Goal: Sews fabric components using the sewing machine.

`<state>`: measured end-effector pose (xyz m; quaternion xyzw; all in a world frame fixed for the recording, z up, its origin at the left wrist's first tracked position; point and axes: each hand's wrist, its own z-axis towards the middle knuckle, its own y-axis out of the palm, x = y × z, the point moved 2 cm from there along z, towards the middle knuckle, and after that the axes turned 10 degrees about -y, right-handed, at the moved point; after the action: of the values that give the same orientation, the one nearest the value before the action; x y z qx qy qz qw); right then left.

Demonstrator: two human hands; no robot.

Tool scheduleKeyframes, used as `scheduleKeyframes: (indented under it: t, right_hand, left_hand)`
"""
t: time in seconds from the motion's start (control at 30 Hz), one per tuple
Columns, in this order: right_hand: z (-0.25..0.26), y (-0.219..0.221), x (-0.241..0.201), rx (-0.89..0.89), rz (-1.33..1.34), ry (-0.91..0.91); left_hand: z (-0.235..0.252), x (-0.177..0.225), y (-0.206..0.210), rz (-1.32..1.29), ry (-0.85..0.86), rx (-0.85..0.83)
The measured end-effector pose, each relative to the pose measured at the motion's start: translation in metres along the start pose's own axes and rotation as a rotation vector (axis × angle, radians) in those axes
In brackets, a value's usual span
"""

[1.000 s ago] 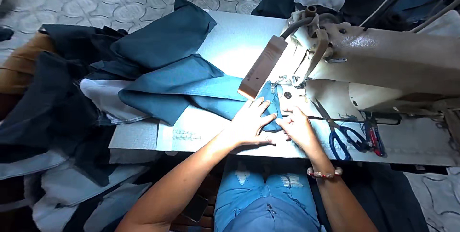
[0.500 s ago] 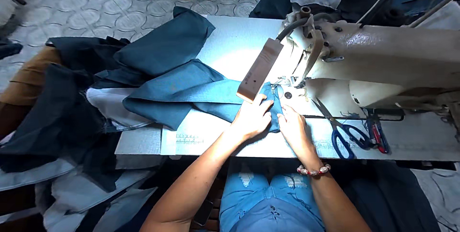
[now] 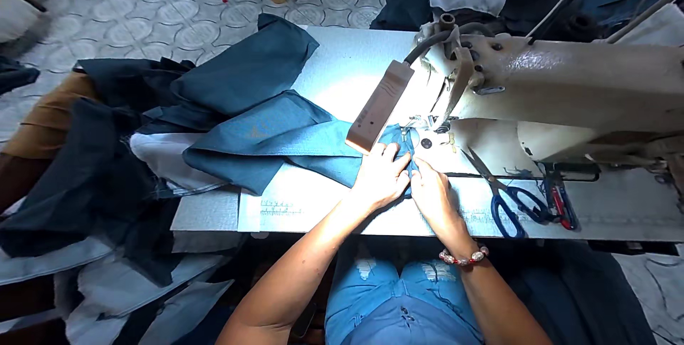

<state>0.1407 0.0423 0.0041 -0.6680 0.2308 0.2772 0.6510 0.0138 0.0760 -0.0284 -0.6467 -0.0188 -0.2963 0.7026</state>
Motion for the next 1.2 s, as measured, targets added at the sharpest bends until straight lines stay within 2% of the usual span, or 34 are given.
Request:
scheduleKeyframes:
  t: [0.1, 0.27, 0.47, 0.6, 0.67, 0.77, 0.87, 1.03, 1.13, 1.2]
  right_hand:
    - [-0.012, 0.004, -0.004, 0.023, -0.068, -0.112]
    - [-0.019, 0.007, -0.018, -0.181, -0.255, -0.001]
    - [-0.018, 0.005, -0.023, -0.243, -0.291, 0.016]
    - [-0.02, 0.003, -0.013, -0.141, -0.231, -0.024]
    - [-0.021, 0.003, -0.015, -0.155, -0.244, -0.016]
    - [-0.017, 0.005, -0.017, -0.194, -0.285, -0.018]
    - [-0.016, 0.008, -0.013, -0.119, -0.258, -0.094]
    - [-0.01, 0.01, -0.009, -0.114, -0.245, -0.087]
    - [0.002, 0.007, -0.012, -0.18, -0.266, -0.029]
    - [0.012, 0.007, -0.012, -0.186, -0.268, -0.027]
  left_hand:
    - [-0.01, -0.006, 0.001, -0.018, 0.091, 0.041]
    - [-0.022, -0.017, -0.002, -0.076, 0.125, 0.07]
    - [-0.032, -0.01, 0.003, -0.127, 0.13, 0.071]
    - [-0.039, -0.002, -0.002, -0.06, 0.01, 0.052]
    - [-0.042, 0.001, -0.001, -0.065, -0.05, 0.053]
    - [-0.042, -0.001, 0.003, -0.099, -0.054, 0.049]
    - [-0.04, -0.004, 0.002, -0.118, -0.051, 0.036]
    - [-0.033, -0.007, 0.002, -0.118, -0.068, 0.029]
    - [-0.023, -0.009, 0.003, -0.111, -0.072, 0.039]
    - [-0.015, -0.011, 0.002, -0.106, -0.094, -0.006]
